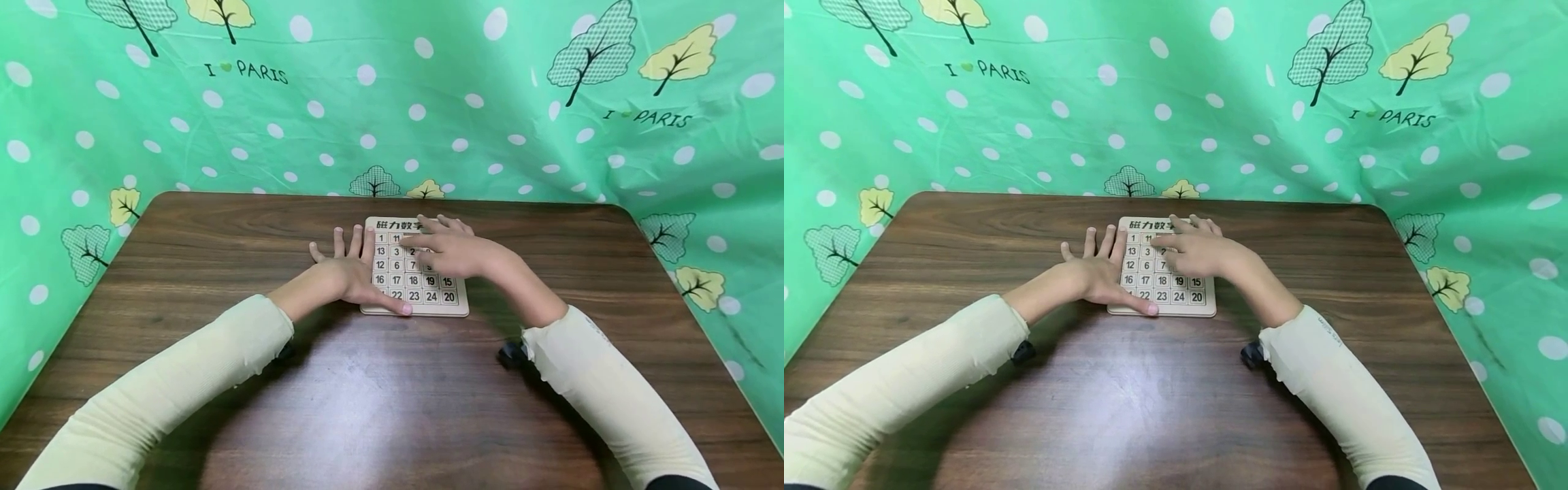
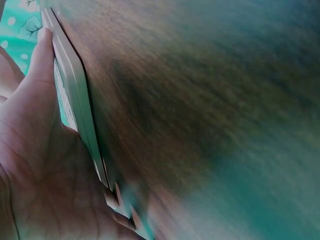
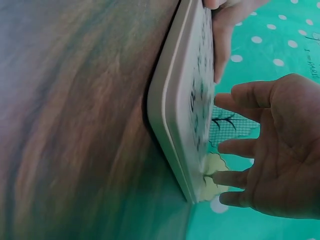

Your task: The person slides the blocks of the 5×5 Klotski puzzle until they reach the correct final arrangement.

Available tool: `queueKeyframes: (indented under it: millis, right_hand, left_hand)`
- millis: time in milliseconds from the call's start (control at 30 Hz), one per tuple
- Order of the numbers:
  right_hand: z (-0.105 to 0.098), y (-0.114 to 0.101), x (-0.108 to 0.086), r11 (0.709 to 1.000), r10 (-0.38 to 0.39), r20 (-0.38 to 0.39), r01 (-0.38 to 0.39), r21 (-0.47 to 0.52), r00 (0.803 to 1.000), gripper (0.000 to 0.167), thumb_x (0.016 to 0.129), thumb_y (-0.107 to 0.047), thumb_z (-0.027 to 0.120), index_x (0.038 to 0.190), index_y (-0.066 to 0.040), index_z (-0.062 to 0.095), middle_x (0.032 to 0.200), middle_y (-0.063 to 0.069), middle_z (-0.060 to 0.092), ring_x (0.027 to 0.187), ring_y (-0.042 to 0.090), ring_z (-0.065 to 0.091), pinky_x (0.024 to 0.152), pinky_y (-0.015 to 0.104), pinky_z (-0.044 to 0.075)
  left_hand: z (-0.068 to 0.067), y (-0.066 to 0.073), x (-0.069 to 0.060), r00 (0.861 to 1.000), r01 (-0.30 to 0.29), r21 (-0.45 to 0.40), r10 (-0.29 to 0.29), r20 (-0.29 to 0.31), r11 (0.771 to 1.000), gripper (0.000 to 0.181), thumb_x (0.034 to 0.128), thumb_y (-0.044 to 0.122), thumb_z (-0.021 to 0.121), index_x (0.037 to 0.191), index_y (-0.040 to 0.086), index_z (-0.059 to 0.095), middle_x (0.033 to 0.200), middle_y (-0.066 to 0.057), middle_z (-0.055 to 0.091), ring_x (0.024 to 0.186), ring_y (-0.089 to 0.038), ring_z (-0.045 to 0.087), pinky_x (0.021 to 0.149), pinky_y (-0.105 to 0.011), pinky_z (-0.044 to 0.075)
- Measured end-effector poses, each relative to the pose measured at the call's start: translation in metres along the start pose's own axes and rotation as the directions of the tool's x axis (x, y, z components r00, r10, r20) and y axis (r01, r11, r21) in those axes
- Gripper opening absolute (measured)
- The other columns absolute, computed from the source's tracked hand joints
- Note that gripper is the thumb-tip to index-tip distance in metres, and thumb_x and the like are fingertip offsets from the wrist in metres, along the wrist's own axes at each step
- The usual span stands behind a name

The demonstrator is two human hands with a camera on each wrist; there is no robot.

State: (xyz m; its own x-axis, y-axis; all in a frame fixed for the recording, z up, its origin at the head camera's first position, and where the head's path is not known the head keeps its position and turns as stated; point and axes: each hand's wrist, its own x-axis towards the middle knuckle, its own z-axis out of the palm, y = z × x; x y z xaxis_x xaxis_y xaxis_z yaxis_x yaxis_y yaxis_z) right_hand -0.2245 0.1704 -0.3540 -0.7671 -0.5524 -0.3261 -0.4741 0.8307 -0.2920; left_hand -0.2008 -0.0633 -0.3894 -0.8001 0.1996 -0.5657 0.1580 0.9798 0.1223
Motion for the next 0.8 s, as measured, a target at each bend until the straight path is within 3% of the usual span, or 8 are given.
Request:
queueKeyframes:
  millis: [200, 533, 800]
  right_hand:
    - [-0.007, -0.004, -0.022, 1.0, 0.023, -0.006, -0.023, -0.002, 1.0, 0.046, 0.115, -0.035, 0.05, 0.156, -0.031, 0.07, 0.19, 0.021, 0.017, 0.172, 0.065, 0.006, 0.134, 0.087, 0.004]
    - [-0.008, -0.004, -0.011, 0.998, 0.058, -0.032, -0.059, -0.024, 0.998, 0.052, 0.116, -0.033, 0.044, 0.165, -0.031, 0.06, 0.189, 0.024, 0.015, 0.171, 0.065, 0.008, 0.136, 0.084, 0.003]
    - [-0.004, -0.018, -0.013, 0.999, -0.008, 0.015, 0.008, -0.052, 1.0, 0.049, 0.117, -0.034, 0.048, 0.165, -0.035, 0.061, 0.191, 0.02, 0.013, 0.173, 0.061, 0.007, 0.136, 0.083, 0.006]
  left_hand:
    - [0.001, 0.0, 0.002, 1.0, -0.011, 0.002, 0.011, -0.012, 1.0, 0.181, 0.0571, 0.118, 0.061, 0.171, 0.018, -0.04, 0.183, -0.011, -0.038, 0.17, -0.049, -0.03, 0.125, -0.094, -0.005]
    - [-0.002, 0.001, -0.005, 1.0, -0.015, -0.011, 0.015, -0.004, 1.0, 0.179, 0.0612, 0.115, 0.063, 0.17, 0.017, -0.04, 0.184, -0.011, -0.037, 0.171, -0.048, -0.029, 0.127, -0.093, -0.004]
    - [-0.003, 0.0, -0.007, 1.0, -0.02, -0.008, 0.02, -0.011, 1.0, 0.179, 0.0605, 0.116, 0.061, 0.173, 0.016, -0.036, 0.184, -0.013, -0.036, 0.171, -0.05, -0.028, 0.125, -0.094, -0.005]
